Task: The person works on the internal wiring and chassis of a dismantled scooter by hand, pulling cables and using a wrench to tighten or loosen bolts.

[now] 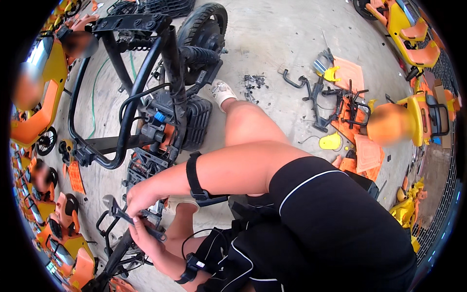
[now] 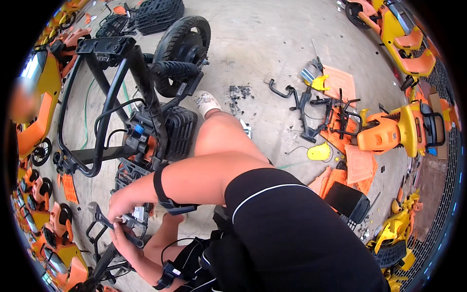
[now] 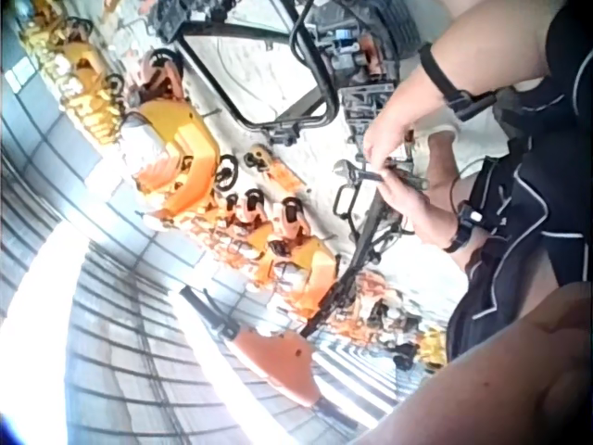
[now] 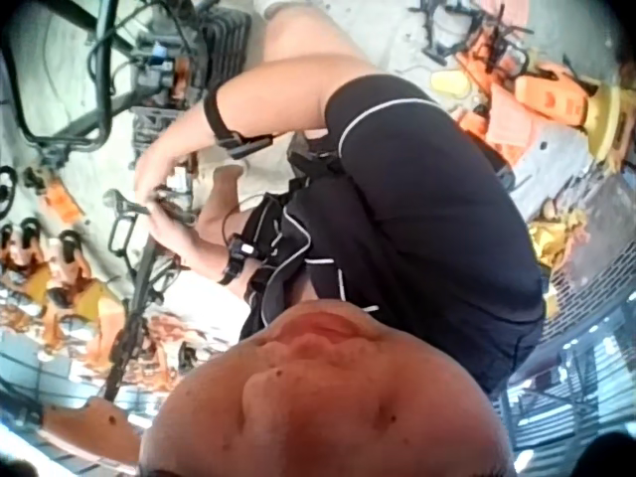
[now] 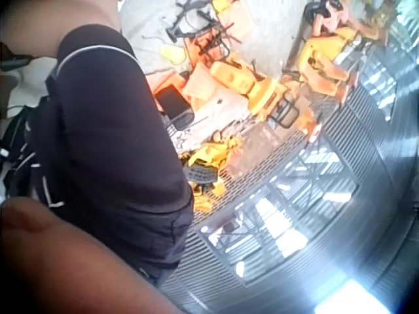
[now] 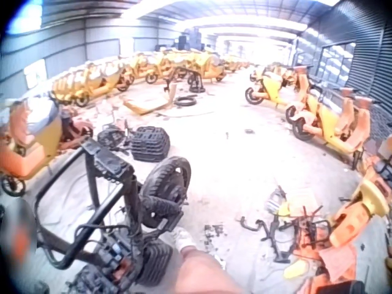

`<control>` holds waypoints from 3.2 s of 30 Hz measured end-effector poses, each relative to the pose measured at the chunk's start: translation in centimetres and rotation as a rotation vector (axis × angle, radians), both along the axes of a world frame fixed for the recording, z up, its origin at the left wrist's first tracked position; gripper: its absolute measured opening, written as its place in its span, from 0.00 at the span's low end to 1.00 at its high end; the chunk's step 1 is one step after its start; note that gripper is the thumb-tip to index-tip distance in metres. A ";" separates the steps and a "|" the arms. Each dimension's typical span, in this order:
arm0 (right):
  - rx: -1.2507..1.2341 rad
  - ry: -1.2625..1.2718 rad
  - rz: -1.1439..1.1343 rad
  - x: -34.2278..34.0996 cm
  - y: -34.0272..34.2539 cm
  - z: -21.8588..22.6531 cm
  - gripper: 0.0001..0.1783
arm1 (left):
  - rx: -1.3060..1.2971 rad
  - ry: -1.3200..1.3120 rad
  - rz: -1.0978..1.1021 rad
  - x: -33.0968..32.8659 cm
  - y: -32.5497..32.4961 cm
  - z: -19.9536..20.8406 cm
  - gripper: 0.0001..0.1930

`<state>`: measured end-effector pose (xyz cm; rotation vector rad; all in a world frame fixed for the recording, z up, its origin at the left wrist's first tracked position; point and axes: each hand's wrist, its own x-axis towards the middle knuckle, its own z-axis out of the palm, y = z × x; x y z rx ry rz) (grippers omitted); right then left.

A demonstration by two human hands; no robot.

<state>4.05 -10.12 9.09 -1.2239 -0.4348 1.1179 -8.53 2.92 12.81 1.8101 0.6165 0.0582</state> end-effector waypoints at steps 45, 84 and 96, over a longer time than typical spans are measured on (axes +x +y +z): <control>-0.249 -0.071 0.290 4.9 -9.7 3.8 0.24 | -0.680 -0.123 0.123 5.3 -3.2 0.8 0.12; -0.060 0.120 0.322 3.0 -4.2 3.6 0.19 | -0.397 -0.154 0.107 4.1 0.4 0.9 0.12; -0.104 0.085 0.353 2.9 -3.0 3.5 0.18 | -0.396 -0.155 0.121 4.0 1.2 1.1 0.13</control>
